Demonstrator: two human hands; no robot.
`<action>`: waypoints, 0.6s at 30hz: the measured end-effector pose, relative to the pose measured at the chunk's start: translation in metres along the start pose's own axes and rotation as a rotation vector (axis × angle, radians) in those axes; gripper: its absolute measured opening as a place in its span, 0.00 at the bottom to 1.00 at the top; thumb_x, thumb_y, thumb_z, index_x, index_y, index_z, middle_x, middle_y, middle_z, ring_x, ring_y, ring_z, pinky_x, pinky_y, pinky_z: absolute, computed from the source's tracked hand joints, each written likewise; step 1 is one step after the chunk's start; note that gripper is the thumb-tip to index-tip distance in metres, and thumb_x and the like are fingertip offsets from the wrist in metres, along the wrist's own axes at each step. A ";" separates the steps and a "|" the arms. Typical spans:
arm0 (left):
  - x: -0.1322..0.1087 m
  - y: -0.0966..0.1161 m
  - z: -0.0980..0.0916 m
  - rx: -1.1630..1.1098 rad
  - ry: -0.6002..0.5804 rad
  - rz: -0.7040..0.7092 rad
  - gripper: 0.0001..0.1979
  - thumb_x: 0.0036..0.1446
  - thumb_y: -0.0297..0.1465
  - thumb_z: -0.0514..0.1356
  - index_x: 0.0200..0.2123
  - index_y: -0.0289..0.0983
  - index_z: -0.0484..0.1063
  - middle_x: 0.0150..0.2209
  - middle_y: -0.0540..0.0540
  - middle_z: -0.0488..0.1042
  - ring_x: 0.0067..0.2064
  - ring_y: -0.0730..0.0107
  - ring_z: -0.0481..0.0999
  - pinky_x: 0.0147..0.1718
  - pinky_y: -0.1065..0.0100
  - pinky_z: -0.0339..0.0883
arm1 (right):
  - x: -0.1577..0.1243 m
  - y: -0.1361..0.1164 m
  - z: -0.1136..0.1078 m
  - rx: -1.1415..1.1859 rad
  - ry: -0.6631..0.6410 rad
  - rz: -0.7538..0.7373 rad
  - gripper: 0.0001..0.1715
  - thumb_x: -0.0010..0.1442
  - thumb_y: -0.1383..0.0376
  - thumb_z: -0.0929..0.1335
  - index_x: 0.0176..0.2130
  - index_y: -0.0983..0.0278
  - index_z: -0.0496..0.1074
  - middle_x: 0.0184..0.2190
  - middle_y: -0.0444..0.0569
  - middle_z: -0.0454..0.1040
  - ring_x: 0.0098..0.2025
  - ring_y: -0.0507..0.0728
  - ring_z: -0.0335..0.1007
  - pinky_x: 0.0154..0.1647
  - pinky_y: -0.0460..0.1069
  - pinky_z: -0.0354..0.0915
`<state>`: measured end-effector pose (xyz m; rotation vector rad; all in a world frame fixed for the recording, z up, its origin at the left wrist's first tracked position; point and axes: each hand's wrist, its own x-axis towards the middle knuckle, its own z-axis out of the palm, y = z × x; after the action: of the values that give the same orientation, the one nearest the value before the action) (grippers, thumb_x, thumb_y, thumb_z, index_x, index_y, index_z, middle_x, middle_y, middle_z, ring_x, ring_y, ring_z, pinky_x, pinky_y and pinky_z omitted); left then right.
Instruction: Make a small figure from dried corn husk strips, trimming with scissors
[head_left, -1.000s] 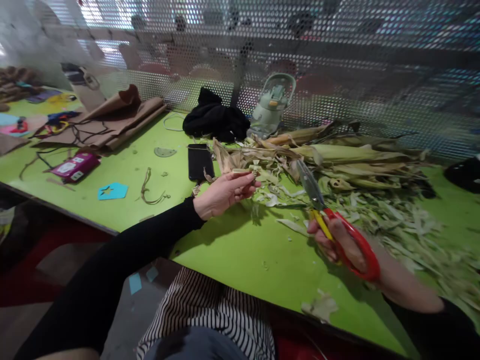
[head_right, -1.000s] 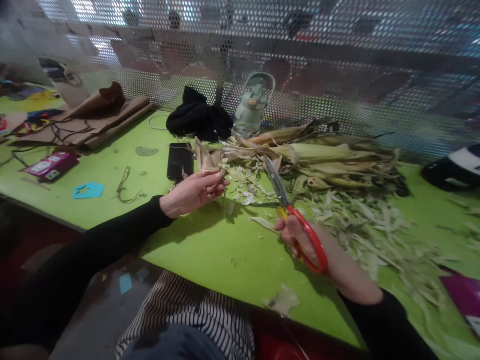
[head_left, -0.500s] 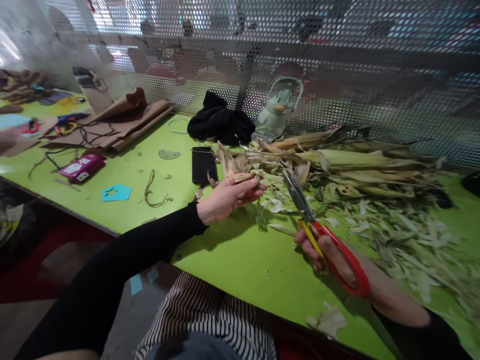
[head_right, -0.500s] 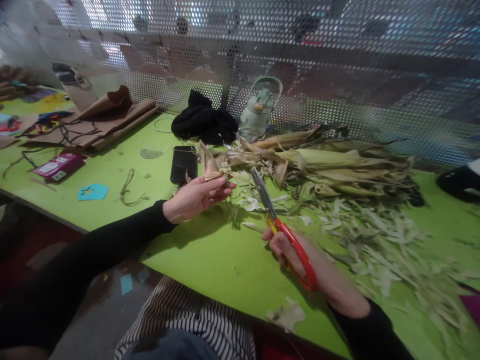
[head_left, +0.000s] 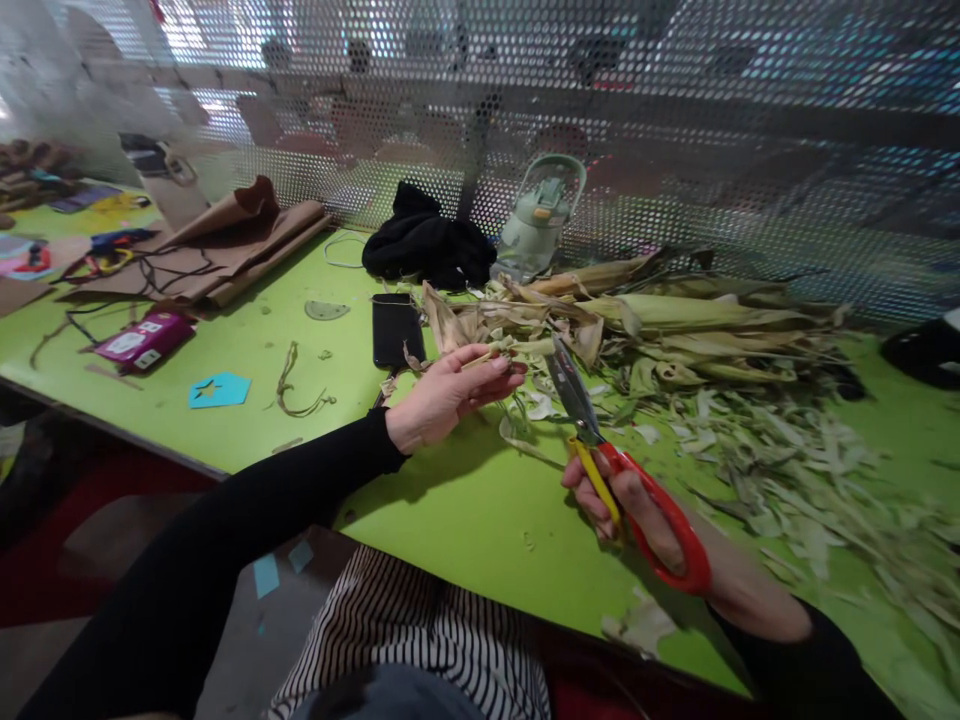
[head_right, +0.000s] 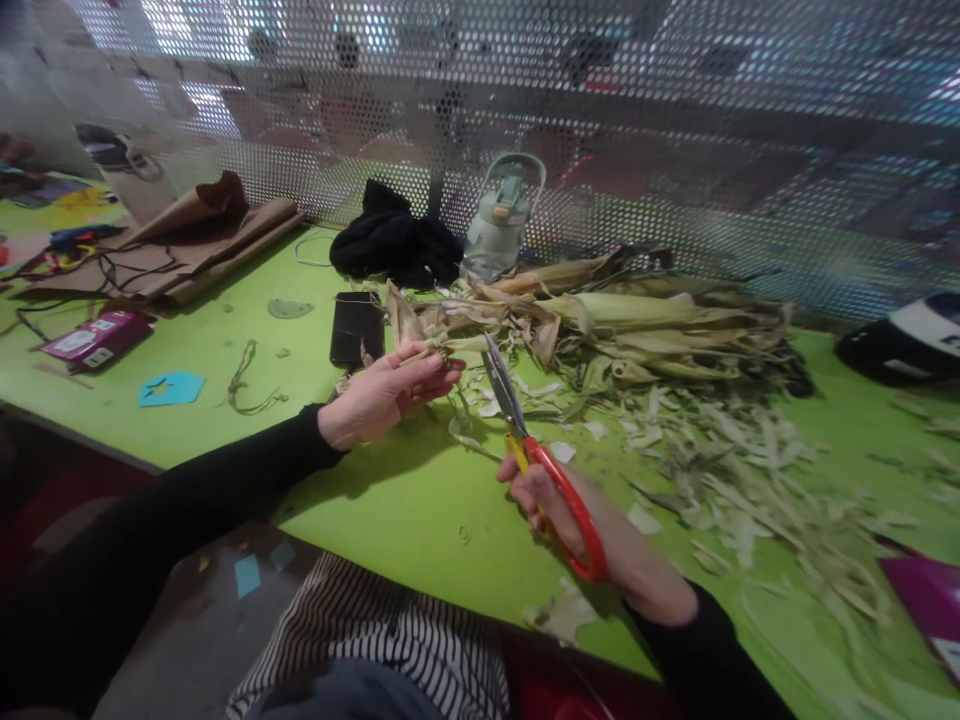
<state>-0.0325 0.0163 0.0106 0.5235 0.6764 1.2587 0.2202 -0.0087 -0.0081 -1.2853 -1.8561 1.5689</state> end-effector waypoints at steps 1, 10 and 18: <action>0.000 -0.001 0.000 -0.009 -0.006 0.015 0.05 0.59 0.22 0.64 0.34 0.35 0.70 0.35 0.47 0.83 0.36 0.72 0.82 0.53 0.62 0.69 | -0.001 -0.001 0.001 0.000 -0.014 -0.001 0.40 0.55 0.29 0.59 0.40 0.60 0.64 0.24 0.40 0.62 0.22 0.50 0.56 0.22 0.48 0.60; -0.001 -0.006 0.000 0.003 -0.040 -0.012 0.05 0.60 0.21 0.62 0.35 0.35 0.69 0.35 0.46 0.83 0.36 0.73 0.83 0.53 0.61 0.70 | 0.001 -0.002 0.006 0.007 -0.074 -0.026 0.42 0.56 0.29 0.56 0.44 0.60 0.64 0.26 0.41 0.62 0.24 0.50 0.57 0.25 0.48 0.60; 0.000 -0.012 -0.001 0.025 -0.064 -0.032 0.06 0.59 0.21 0.63 0.35 0.35 0.68 0.35 0.46 0.82 0.36 0.72 0.82 0.50 0.63 0.72 | 0.004 -0.011 0.013 0.071 0.023 0.088 0.46 0.41 0.22 0.62 0.33 0.60 0.62 0.20 0.39 0.61 0.19 0.48 0.54 0.20 0.47 0.55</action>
<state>-0.0253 0.0138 0.0016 0.5694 0.6454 1.2003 0.2044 -0.0123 -0.0026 -1.3642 -1.7353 1.6421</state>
